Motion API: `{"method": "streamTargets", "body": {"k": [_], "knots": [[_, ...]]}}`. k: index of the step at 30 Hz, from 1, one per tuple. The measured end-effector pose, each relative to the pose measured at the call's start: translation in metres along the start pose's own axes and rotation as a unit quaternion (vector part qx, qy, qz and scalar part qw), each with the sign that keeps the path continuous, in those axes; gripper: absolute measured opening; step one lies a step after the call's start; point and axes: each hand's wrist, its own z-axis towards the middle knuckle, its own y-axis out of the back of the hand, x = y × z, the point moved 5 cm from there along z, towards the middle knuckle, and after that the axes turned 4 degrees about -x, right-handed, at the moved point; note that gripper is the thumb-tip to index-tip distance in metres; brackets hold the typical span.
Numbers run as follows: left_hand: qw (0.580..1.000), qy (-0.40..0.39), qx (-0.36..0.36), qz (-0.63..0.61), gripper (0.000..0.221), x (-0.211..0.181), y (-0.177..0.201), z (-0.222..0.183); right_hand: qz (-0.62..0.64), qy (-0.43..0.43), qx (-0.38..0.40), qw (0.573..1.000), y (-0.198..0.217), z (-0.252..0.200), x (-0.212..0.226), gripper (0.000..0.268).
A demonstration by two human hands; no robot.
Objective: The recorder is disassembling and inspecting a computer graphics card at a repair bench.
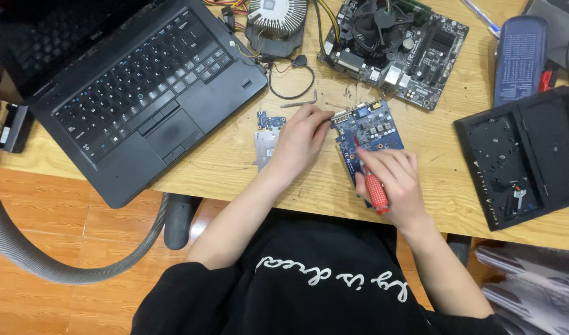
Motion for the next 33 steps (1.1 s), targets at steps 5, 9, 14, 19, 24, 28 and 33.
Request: {"method": "streamTargets", "body": {"k": [5,9,14,19,24,28,33], "knots": [[0.999,0.03,0.021,-0.003,0.024,-0.011,0.004,0.003,-0.024,-0.032,-0.014,0.999,-0.002,0.004,-0.001,0.043],[1.0,-0.004,0.018,0.013,0.026,-0.015,0.004,0.002,-0.039,-0.045,-0.002,0.998,-0.003,0.006,-0.002,0.041],[0.999,-0.031,0.016,0.035,0.029,-0.012,0.001,-0.001,-0.041,-0.049,-0.004,0.998,-0.004,0.003,-0.002,0.039],[0.999,-0.024,0.021,0.033,0.028,-0.01,0.0,-0.001,-0.032,-0.066,-0.01,0.997,-0.002,0.005,-0.002,0.035],[0.999,-0.019,0.023,0.035,0.027,-0.01,0.0,0.0,-0.053,-0.067,-0.012,0.996,-0.002,0.003,-0.004,0.036],[0.999,-0.029,0.021,0.039,0.027,-0.011,0.001,0.001,-0.053,-0.064,-0.005,0.997,-0.005,0.009,-0.005,0.038],[0.999,-0.031,0.018,0.038,0.026,-0.007,-0.002,-0.001,-0.023,-0.058,-0.004,0.998,0.005,0.008,0.001,0.042]]}}
